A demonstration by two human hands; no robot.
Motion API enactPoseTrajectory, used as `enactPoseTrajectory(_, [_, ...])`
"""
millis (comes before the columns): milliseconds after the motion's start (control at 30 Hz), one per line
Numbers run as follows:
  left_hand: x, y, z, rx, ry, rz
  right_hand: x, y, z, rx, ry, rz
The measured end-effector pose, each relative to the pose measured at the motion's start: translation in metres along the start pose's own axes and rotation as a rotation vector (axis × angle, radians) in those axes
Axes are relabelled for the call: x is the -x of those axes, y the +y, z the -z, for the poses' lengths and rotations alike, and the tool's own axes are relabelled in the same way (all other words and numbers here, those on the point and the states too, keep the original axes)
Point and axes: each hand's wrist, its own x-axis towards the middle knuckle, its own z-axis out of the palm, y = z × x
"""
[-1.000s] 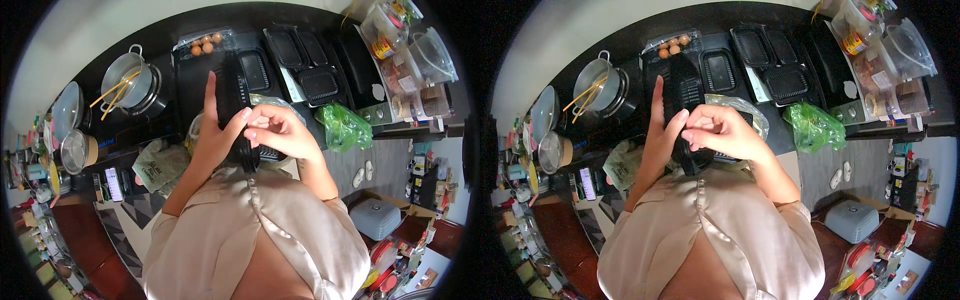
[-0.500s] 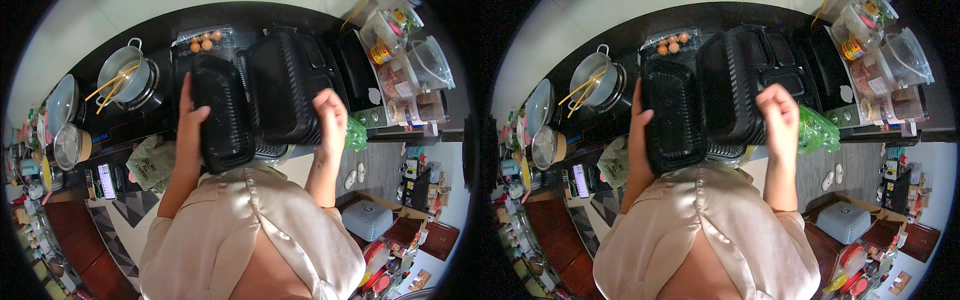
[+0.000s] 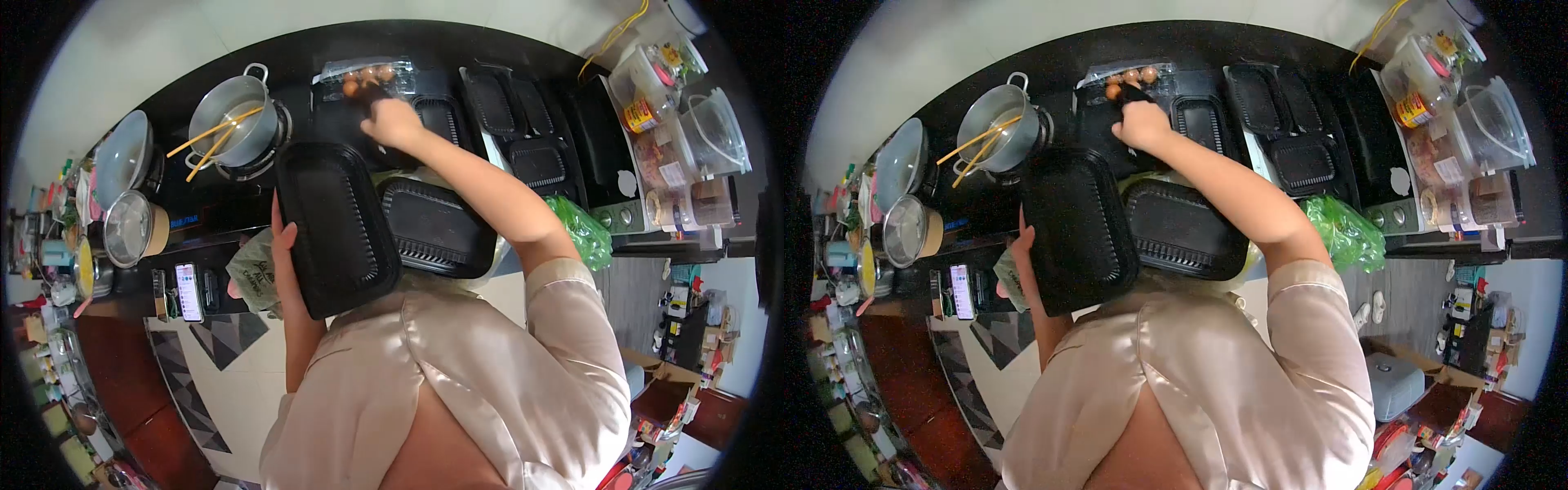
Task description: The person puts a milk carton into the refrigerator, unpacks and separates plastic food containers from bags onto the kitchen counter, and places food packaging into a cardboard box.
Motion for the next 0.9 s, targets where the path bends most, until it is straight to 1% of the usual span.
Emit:
enactPoseTrajectory(33, [0.003, 0.001, -0.003, 0.019, 0.034, 0.012, -0.003, -0.005, -0.009, 0.036, -0.062, -0.019])
enactPoseTrajectory(67, [0.003, 0.002, 0.0, 0.018, 0.036, 0.003, -0.007, -0.007, -0.014, 0.089, -0.139, 0.016])
enactPoseTrajectory(133, [0.003, 0.004, 0.007, -0.11, 0.031, 0.032, -0.02, -0.003, -0.035, 0.164, -0.278, 0.023])
enactPoseTrajectory(167, [0.004, 0.005, 0.006, -0.113, 0.033, 0.026, -0.023, 0.001, -0.045, 0.161, -0.276, 0.028])
enactPoseTrajectory(233, [0.007, 0.007, -0.005, -0.136, 0.035, -0.015, -0.025, -0.002, -0.046, 0.288, -0.38, 0.045])
enactPoseTrajectory(267, [0.007, 0.007, -0.009, -0.14, 0.032, -0.02, -0.028, -0.001, -0.043, 0.286, -0.374, 0.047])
enactPoseTrajectory(333, [0.005, 0.006, -0.015, -0.137, 0.008, -0.039, -0.022, -0.012, -0.012, 0.023, -0.474, -0.076])
enactPoseTrajectory(367, [0.002, 0.005, -0.015, -0.135, 0.012, -0.04, -0.018, -0.013, 0.0, -0.205, -0.417, -0.054])
enactPoseTrajectory(400, [-0.003, 0.003, -0.014, -0.168, -0.045, -0.067, 0.0, -0.022, 0.015, -0.459, -0.171, 0.03])
enactPoseTrajectory(433, [-0.007, 0.002, -0.014, -0.201, -0.099, -0.095, 0.015, -0.03, 0.033, -0.699, -0.13, 0.105])
enactPoseTrajectory(467, [-0.008, 0.001, -0.017, -0.197, -0.089, -0.099, 0.044, -0.045, 0.065, -0.899, -0.203, 0.105])
enactPoseTrajectory(500, [-0.009, 0.0, -0.022, -0.216, -0.121, -0.105, 0.07, -0.054, 0.09, -1.071, -0.367, 0.127])
enactPoseTrajectory(533, [-0.011, -0.001, -0.028, -0.234, -0.153, -0.11, 0.094, -0.056, 0.1, -1.188, -0.474, 0.245])
enactPoseTrajectory(567, [-0.012, -0.002, -0.034, -0.332, -0.142, -0.174, 0.114, -0.063, 0.11, -1.14, -0.59, 0.179])
enactPoseTrajectory(600, [-0.015, -0.002, -0.036, -0.516, -0.135, -0.219, 0.129, -0.061, 0.102, -1.181, -0.557, 0.36])
enactPoseTrajectory(667, [-0.009, -0.002, -0.052, -0.611, -0.172, -0.221, 0.144, -0.06, 0.103, -1.065, -0.5, 0.323])
enactPoseTrajectory(700, [-0.006, -0.002, -0.057, -0.611, -0.172, -0.216, 0.15, -0.06, 0.102, -1.223, -0.512, 0.286])
enactPoseTrajectory(733, [-0.004, -0.003, -0.061, -0.586, -0.202, -0.16, 0.151, -0.057, 0.1, -1.223, -0.511, 0.284])
enactPoseTrajectory(767, [-0.003, -0.003, -0.062, -0.56, -0.23, -0.102, 0.154, -0.054, 0.096, -1.322, -0.51, 0.275])
enactPoseTrajectory(800, [-0.002, -0.004, -0.062, -0.559, -0.231, -0.1, 0.156, -0.052, 0.095, -1.423, -0.508, 0.265])
enactPoseTrajectory(867, [-0.003, -0.005, -0.062, -0.559, -0.272, -0.157, 0.161, -0.051, 0.098, -1.422, -0.493, 0.26])
enactPoseTrajectory(900, [-0.004, -0.007, -0.061, -0.559, -0.273, -0.156, 0.164, -0.05, 0.097, -1.41, -0.429, 0.241])
